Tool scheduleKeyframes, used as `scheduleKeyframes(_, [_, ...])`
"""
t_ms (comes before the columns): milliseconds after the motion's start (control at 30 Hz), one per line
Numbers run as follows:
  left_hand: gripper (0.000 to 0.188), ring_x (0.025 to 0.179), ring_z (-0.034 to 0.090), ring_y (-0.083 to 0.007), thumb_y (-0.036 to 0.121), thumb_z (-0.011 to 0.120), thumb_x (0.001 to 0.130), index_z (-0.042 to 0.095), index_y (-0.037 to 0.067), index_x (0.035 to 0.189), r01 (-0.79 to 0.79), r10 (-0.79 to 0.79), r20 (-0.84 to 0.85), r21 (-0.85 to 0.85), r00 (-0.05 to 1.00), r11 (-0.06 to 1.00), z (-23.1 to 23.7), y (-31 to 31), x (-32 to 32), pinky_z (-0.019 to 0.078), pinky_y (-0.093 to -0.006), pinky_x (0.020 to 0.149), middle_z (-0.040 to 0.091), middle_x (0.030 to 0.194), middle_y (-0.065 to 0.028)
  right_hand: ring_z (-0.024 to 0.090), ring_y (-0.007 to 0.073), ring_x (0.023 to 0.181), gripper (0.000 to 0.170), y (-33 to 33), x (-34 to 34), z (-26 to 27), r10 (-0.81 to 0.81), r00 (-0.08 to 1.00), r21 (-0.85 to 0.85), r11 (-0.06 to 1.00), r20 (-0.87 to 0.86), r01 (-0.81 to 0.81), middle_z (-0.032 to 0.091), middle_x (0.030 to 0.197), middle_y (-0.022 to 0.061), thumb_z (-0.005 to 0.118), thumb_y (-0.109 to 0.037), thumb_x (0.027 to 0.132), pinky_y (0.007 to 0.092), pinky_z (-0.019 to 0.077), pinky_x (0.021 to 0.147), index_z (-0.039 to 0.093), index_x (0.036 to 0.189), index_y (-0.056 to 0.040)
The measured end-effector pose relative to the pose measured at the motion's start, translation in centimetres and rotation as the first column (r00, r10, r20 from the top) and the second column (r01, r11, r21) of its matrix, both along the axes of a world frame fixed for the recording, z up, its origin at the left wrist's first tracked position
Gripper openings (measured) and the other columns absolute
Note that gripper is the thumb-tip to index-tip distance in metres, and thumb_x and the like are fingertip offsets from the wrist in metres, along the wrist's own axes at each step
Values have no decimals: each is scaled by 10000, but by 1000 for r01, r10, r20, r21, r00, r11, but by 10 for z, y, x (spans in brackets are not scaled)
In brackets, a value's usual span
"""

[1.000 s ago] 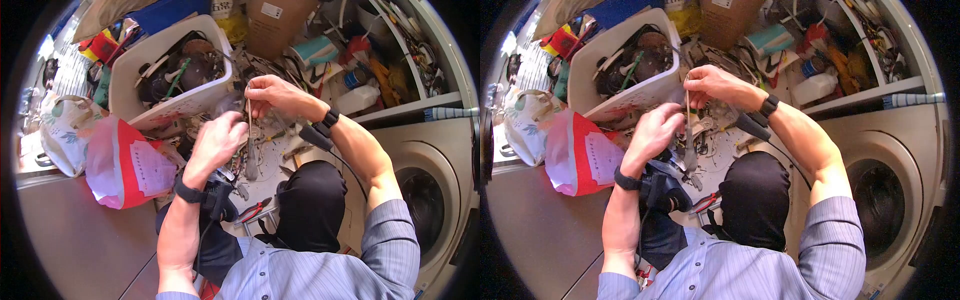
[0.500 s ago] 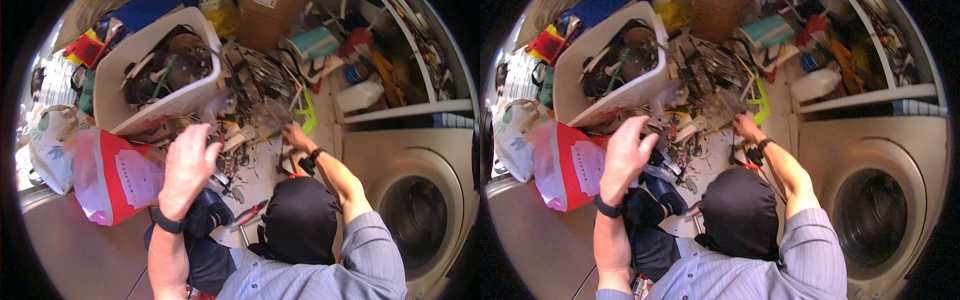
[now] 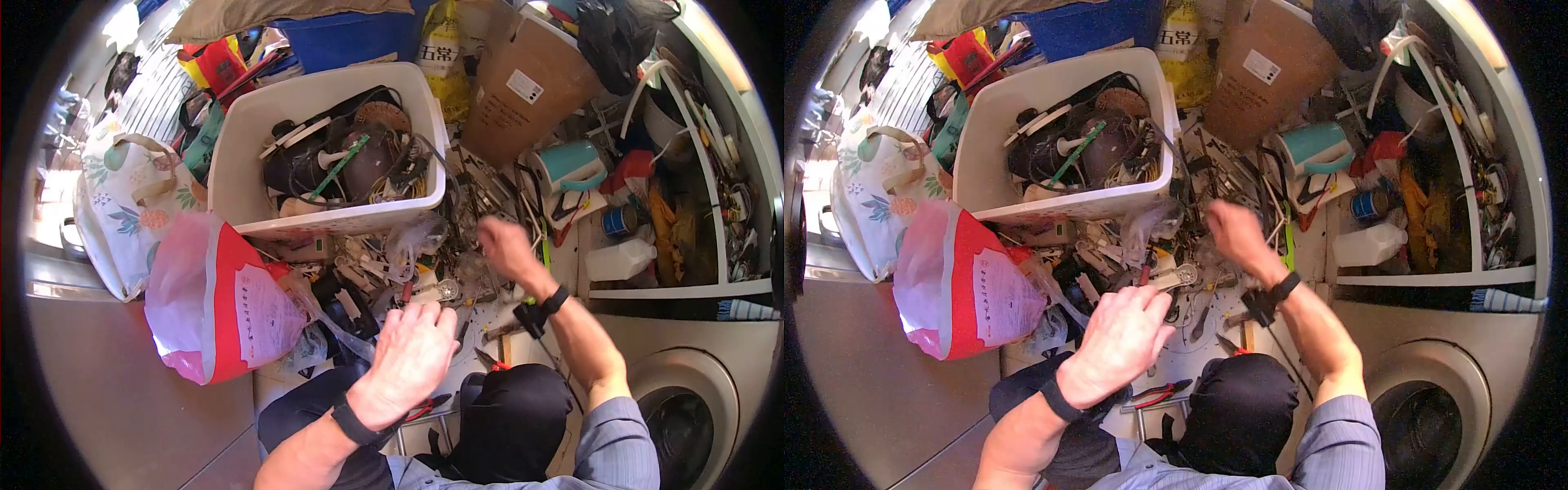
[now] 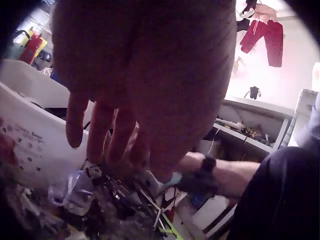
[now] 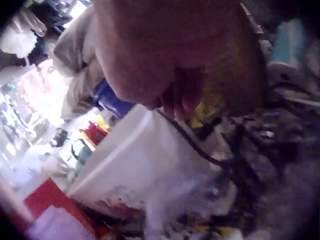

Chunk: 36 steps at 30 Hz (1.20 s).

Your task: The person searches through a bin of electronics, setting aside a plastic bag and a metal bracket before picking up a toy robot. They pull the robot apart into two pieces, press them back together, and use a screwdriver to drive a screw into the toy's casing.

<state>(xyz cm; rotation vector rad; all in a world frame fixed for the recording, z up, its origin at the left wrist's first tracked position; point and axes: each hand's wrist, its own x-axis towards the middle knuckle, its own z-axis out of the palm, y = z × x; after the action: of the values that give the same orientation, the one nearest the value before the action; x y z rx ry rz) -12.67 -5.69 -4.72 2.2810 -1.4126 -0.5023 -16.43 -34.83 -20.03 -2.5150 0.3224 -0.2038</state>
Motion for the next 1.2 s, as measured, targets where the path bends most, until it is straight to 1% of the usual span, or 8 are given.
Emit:
scheduleKeyframes(100, [303, 1048, 650, -343, 202, 784, 860, 646, 31, 1069, 15, -15, -14, -16, 1000, 1000, -2, 2, -3, 509, -467, 887, 662, 1063, -145, 686, 426, 854, 111, -5, 88, 79, 200, 919, -190, 971, 339, -141, 700, 894, 196, 642, -130, 948, 513, 560, 746, 699, 979, -39])
scheduleKeyframes(200, [274, 1036, 649, -337, 201, 773, 870, 648, 36, 1048, 13, -13, 4, -14, 1000, 1000, -9, 4, -6, 497, -461, 880, 653, 1029, -135, 699, 426, 862, 118, -6, 165, 100, 412, 874, -411, 865, 256, -287, 716, 870, 179, 643, -107, 923, 531, 563, 756, 707, 985, -30])
scheduleKeyframes(367, [218, 976, 649, -333, 181, 736, 872, 659, 36, 1015, 12, -12, -6, -40, 1000, 999, -11, 9, -3, 491, -453, 831, 658, 987, -138, 721, 436, 967, 228, 23, 247, 47, 369, 678, -320, 673, -636, -667, 755, 996, 218, 635, -69, 843, 530, 574, 803, 753, 1034, -27])
scheduleKeyframes(500, [134, 919, 664, -329, 109, 639, 846, 669, 29, 950, 22, -21, 20, -79, 1000, 997, -9, 15, 1, 493, -443, 807, 670, 914, -136, 740, 427, 941, 218, 53, 262, 55, 280, 450, -175, 653, -848, -737, 760, 1013, 255, 644, -71, 808, 530, 573, 725, 774, 935, 49])
scheduleKeyframes(633, [134, 914, 667, -327, 93, 628, 839, 671, 29, 947, 15, -11, 57, -76, 998, 997, -6, 20, -3, 494, -440, 812, 673, 902, -133, 729, 401, 1013, 262, 42, 269, 14, 208, 431, -183, 687, -878, -704, 765, 1135, 205, 697, -94, 841, 508, 586, 798, 797, 1066, -4])
scheduleKeyframes(867, [123, 920, 673, -314, 93, 622, 846, 668, 32, 942, 3, 7, 79, -130, 997, 991, 0, 30, -8, 495, -447, 826, 682, 917, -139, 733, 414, 1003, 276, 61, 247, 74, 241, 582, -321, 644, -777, -695, 765, 1054, 237, 661, -190, 836, 484, 581, 827, 791, 1007, -16])
scheduleKeyframes(1000, [130, 896, 679, -313, 98, 622, 848, 667, 31, 950, -2, 15, 90, -141, 996, 990, -1, 31, -11, 499, -445, 837, 682, 898, -133, 709, 281, 908, 332, 41, 234, 163, 374, 797, -48, 893, -474, -448, 768, 986, 164, 669, -260, 911, 418, 542, 822, 744, 1096, 5])
scheduleKeyframes(1200, [137, 904, 691, -306, 112, 628, 839, 670, 39, 947, 52, -22, 143, -209, 990, 977, -2, 32, -21, 503, -446, 836, 688, 893, -124, 634, 167, 890, 344, 26, 196, 220, 133, 979, 245, 965, -154, -92, 724, 938, 57, 639, -282, 998, 344, 514, 819, 738, 1100, 32])
